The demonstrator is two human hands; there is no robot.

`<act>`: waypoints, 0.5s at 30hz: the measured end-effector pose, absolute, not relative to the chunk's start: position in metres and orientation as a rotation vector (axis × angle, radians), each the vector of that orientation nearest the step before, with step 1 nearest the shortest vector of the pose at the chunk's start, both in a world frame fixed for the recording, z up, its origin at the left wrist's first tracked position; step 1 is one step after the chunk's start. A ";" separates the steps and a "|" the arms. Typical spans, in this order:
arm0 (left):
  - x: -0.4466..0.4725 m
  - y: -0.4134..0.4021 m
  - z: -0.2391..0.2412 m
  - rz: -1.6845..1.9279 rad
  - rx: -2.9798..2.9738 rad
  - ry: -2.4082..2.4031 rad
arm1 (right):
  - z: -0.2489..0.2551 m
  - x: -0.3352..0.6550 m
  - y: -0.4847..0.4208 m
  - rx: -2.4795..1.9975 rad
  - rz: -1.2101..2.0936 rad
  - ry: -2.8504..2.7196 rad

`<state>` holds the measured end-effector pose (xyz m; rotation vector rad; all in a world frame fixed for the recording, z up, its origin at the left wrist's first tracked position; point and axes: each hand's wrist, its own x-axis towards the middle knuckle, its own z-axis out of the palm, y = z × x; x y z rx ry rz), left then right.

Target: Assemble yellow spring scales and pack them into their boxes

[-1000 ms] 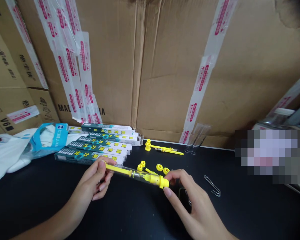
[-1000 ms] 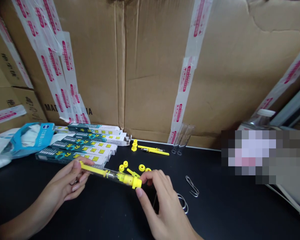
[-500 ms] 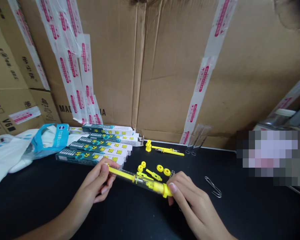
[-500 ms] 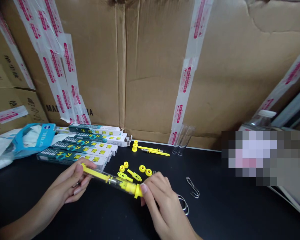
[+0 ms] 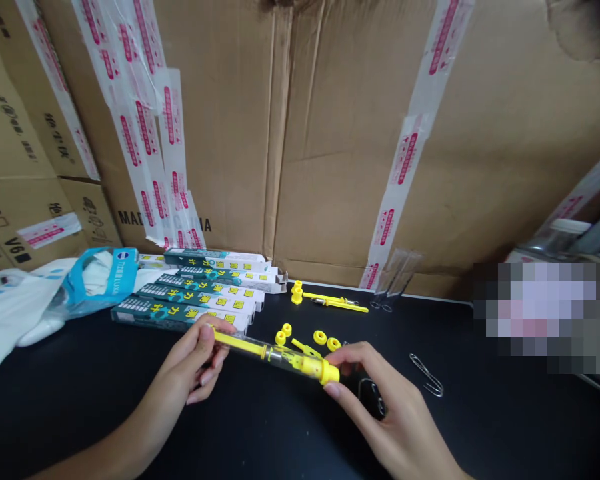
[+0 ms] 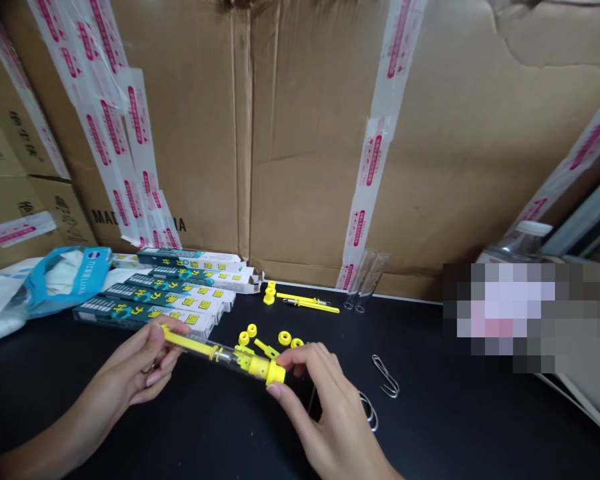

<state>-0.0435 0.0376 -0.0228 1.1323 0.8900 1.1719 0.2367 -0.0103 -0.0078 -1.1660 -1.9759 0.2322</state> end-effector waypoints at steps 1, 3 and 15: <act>-0.044 0.037 -0.023 1.172 1.136 0.892 | -0.007 0.236 -0.010 -1.151 0.232 -1.967; -0.044 0.036 -0.023 1.169 1.143 0.898 | -0.006 0.236 -0.010 -1.116 0.229 -1.941; -0.034 0.023 -0.007 1.080 1.265 0.931 | -0.005 0.238 -0.015 -1.290 0.400 -1.867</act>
